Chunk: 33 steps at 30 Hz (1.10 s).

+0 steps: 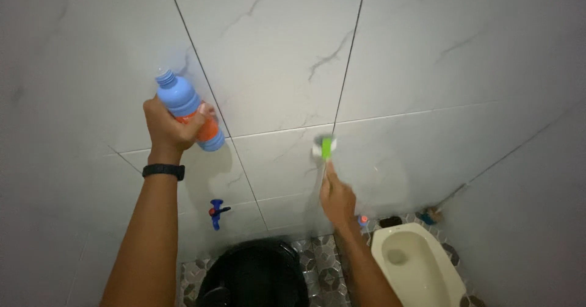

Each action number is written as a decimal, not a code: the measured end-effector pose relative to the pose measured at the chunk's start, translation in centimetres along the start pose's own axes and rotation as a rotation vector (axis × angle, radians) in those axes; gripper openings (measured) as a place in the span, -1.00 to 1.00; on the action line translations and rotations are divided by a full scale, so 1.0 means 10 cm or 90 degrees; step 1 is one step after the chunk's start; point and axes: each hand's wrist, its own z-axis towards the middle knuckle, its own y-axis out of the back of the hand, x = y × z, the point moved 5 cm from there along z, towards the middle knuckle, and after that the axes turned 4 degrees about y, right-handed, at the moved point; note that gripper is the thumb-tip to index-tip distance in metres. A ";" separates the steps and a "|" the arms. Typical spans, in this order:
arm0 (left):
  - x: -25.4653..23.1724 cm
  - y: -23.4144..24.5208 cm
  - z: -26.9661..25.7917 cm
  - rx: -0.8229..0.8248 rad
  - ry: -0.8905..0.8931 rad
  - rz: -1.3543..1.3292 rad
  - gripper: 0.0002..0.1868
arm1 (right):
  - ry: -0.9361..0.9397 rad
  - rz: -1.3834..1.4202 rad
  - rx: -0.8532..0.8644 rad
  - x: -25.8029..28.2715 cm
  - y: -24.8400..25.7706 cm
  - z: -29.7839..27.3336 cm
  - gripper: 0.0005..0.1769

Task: Scrubbing bathroom wall tiles with a brush and cleaning solution.

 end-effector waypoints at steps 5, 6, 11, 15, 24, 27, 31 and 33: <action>-0.20 0.09 -0.04 -0.021 -0.027 -0.010 -0.79 | 0.047 -0.037 -0.091 0.59 0.53 0.52 -0.29; -0.20 0.09 -0.03 -0.023 -0.040 0.006 -0.78 | 0.033 -0.043 -0.101 0.81 0.78 0.81 -0.26; 0.00 0.03 -0.02 -0.013 -0.029 0.014 -0.72 | 0.167 0.035 -0.226 1.70 1.76 1.42 -0.34; -0.14 0.08 -0.03 -0.028 -0.017 -0.001 -0.72 | 0.072 0.003 -0.143 1.21 1.23 1.21 -0.34; 0.00 0.04 -0.04 -0.040 0.005 -0.014 -0.71 | -0.039 -0.044 -0.018 0.35 0.35 0.32 -0.37; -0.16 0.09 -0.04 -0.065 -0.023 0.002 -0.70 | 0.026 0.002 -0.072 1.13 1.22 1.16 -0.39; -0.13 0.07 -0.04 -0.038 -0.009 -0.030 -0.72 | 0.108 0.006 -0.137 1.84 1.80 1.46 -0.36; -0.04 0.05 -0.04 -0.041 -0.014 -0.023 -0.72 | 0.154 -0.027 -0.185 1.84 1.74 1.41 -0.43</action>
